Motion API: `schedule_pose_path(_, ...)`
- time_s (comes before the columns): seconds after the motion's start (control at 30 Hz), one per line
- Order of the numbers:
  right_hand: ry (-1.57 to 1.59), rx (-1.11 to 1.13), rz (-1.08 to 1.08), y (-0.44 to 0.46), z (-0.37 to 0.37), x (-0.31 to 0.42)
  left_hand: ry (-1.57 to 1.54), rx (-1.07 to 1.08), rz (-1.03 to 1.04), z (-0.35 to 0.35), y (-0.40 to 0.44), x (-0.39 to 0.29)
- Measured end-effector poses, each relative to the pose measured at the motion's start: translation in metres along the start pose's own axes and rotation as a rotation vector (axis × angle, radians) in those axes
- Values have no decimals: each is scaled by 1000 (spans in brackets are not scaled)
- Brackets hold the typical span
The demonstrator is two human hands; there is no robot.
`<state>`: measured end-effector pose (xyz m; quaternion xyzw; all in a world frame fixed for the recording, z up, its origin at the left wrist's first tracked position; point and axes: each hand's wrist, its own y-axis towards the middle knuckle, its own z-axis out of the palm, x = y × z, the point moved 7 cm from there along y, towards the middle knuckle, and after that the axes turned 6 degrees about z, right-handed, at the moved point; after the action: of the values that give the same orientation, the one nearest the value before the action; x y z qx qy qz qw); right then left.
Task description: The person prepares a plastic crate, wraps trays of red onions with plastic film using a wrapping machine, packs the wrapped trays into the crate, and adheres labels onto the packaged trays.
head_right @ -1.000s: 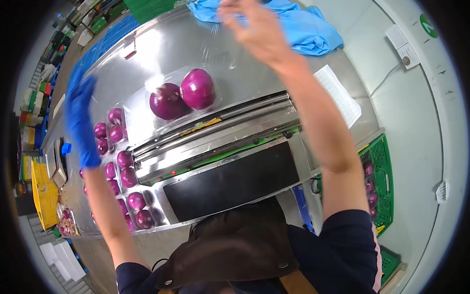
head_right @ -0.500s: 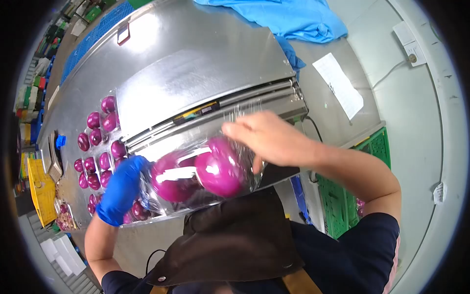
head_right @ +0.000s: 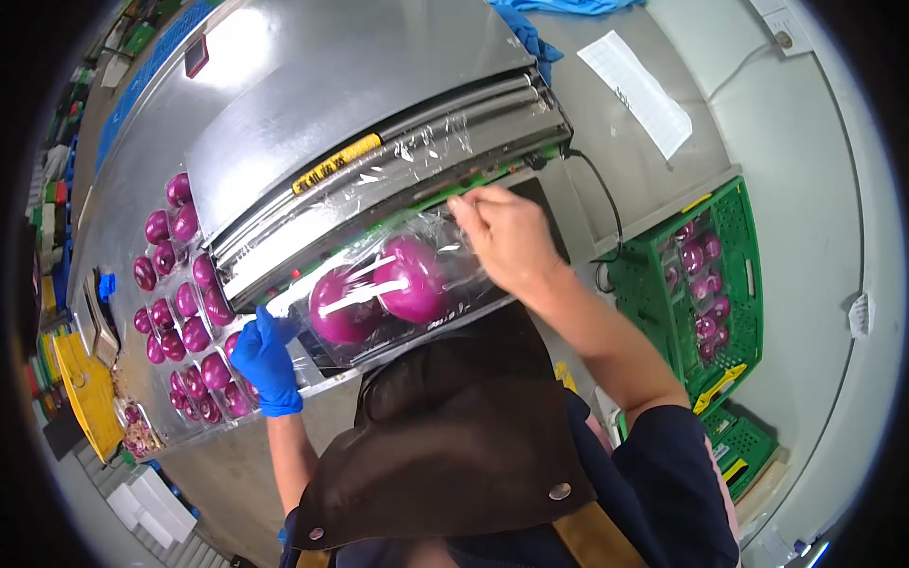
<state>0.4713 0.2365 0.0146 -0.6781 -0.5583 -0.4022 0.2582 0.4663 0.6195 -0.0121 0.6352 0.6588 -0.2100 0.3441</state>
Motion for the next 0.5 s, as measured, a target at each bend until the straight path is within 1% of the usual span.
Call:
schedule_pose_path(0.07, -141, 116, 120, 1, -23, -2, 121, 103, -101, -16, -7, 2)
schedule_pose_path(0.1, -213, 125, 93, -1, -33, 1, 184, 160, -147, -24, -10, 1)
schedule_pose_path(0.13, -237, 220, 145, -10, -38, -7, -7, 197, -481, -30, -18, -19)
schedule_pose_path(0.2, -278, 405, 239, -28, -47, -25, -128, 359, -447, -29, -40, 7)
schedule_pose_path(0.23, -199, 466, 466, -46, -48, -46, -190, 437, -428, -32, -59, 34)
schedule_pose_path(0.27, -221, 480, 483, -63, -48, -59, -24, 502, -343, -24, -79, 45)
schedule_pose_path(0.33, -265, 495, 583, -110, -32, -104, 320, 601, -160, -9, -118, 67)
schedule_pose_path(0.37, -228, 501, 615, -123, -17, -111, 98, 580, -253, 8, -133, 67)
schedule_pose_path(0.4, -194, 510, 645, -132, 2, -114, 101, 601, -316, 28, -151, 84)
schedule_pose_path(0.43, -279, 537, 594, -140, 28, -113, 107, 622, -379, 48, -169, 100)
schedule_pose_path(0.47, -364, 562, 534, -144, 53, -112, -38, 605, -458, 70, -180, 106)
schedule_pose_path(0.5, -52, 549, 516, -150, 75, -109, -226, 577, -564, 91, -188, 106)
